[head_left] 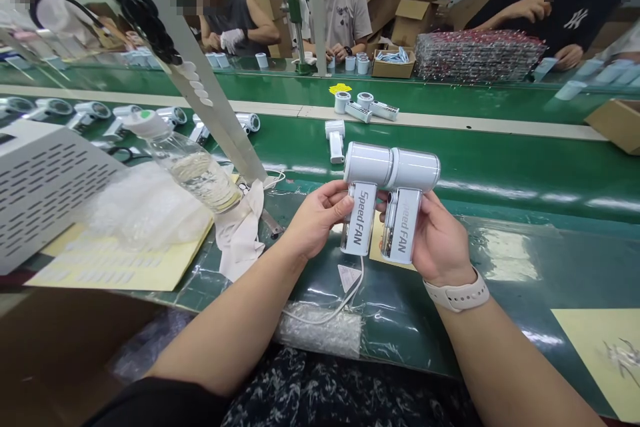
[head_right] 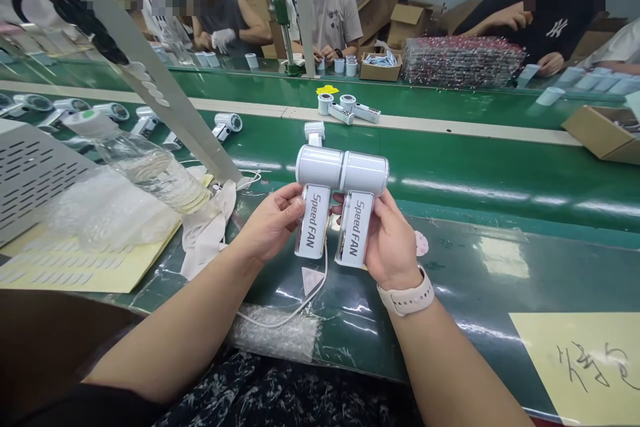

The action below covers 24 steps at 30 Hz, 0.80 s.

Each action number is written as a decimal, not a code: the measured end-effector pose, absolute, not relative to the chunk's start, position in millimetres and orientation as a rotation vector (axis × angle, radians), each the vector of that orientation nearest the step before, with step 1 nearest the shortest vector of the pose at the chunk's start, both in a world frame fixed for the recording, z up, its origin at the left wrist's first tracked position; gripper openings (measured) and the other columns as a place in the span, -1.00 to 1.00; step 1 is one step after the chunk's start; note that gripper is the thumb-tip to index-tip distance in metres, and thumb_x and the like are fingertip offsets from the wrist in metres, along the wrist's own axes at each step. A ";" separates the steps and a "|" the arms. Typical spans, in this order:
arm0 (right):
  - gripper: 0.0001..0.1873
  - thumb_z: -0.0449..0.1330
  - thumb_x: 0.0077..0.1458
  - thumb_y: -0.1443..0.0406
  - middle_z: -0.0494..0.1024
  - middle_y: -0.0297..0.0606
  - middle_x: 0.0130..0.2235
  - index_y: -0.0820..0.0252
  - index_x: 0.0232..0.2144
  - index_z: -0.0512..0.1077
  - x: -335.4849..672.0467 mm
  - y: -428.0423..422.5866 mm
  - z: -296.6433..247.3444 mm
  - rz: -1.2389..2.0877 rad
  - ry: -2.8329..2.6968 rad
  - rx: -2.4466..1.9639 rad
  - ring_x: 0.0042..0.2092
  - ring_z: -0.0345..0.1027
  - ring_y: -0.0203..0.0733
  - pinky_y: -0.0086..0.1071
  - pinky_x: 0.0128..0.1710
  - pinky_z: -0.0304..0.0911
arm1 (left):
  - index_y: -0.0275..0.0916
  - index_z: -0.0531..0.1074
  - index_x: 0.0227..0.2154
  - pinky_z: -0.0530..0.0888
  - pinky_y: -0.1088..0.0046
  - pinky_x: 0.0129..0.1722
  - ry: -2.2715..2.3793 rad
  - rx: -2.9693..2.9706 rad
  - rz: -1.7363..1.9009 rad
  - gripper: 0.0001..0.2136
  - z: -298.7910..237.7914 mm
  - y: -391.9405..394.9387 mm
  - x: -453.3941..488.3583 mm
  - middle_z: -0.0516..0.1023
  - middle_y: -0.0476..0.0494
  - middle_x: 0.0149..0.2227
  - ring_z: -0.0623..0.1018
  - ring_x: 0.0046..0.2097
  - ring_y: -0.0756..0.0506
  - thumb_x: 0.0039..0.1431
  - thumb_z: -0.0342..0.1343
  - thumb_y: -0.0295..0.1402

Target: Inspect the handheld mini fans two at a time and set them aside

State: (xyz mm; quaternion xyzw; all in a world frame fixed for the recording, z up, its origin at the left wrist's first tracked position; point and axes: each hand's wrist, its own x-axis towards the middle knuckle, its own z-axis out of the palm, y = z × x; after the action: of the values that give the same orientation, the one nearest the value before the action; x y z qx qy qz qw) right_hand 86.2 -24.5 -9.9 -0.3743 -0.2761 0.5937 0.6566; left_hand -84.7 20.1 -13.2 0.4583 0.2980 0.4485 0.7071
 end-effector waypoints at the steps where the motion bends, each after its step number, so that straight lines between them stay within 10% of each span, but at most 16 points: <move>1: -0.81 0.17 0.17 0.22 0.66 -0.29 -0.24 -0.02 -0.15 0.48 85.8 -24.6 -10.1 1.347 -0.621 -0.847 -0.22 0.57 -0.07 -0.04 -0.10 0.45 | -0.24 0.53 -0.16 0.42 0.48 -0.38 0.666 1.017 0.995 -0.53 -13.4 20.3 -84.9 0.64 -0.13 -0.34 0.58 -0.34 -0.05 -0.10 0.44 -0.10; 12: -0.63 0.13 0.14 0.14 0.64 -0.20 -0.18 0.02 -0.01 0.45 90.9 -23.3 -19.7 1.292 -0.736 -0.825 -0.09 0.55 0.09 0.07 -0.10 0.47 | -0.25 0.56 -0.15 0.47 0.44 -0.31 0.698 1.060 0.965 -0.55 -9.8 19.4 -87.1 0.65 -0.19 -0.26 0.59 -0.26 -0.08 -0.07 0.42 -0.11; 20: -0.41 0.47 -0.06 0.18 0.57 -0.19 -0.08 -0.01 0.00 0.34 95.2 -31.6 -25.7 0.889 -1.199 -0.943 -0.13 0.51 0.01 -0.09 -0.22 0.51 | -0.23 0.59 -0.18 0.54 0.24 -0.08 0.799 1.544 1.102 -0.63 -7.7 19.7 -94.9 0.68 -0.18 -0.20 0.61 -0.13 -0.20 -0.09 0.39 -0.23; 24: -0.43 0.45 -0.01 0.18 0.53 -0.12 0.09 -0.03 0.02 0.34 97.2 -33.1 -19.6 0.843 -1.350 -0.790 0.13 0.42 0.11 0.06 0.07 0.39 | -0.19 0.59 -0.14 0.49 0.16 0.10 0.728 1.825 1.270 -0.66 -6.9 19.9 -98.2 0.65 -0.25 -0.03 0.60 0.04 -0.24 -0.03 0.39 -0.29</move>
State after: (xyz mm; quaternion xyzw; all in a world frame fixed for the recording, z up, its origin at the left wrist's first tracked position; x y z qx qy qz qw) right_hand 97.2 -33.1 -19.6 -0.3449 -0.5898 0.3681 0.6306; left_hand -98.2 19.9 -6.9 0.7183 0.2865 0.4997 0.3902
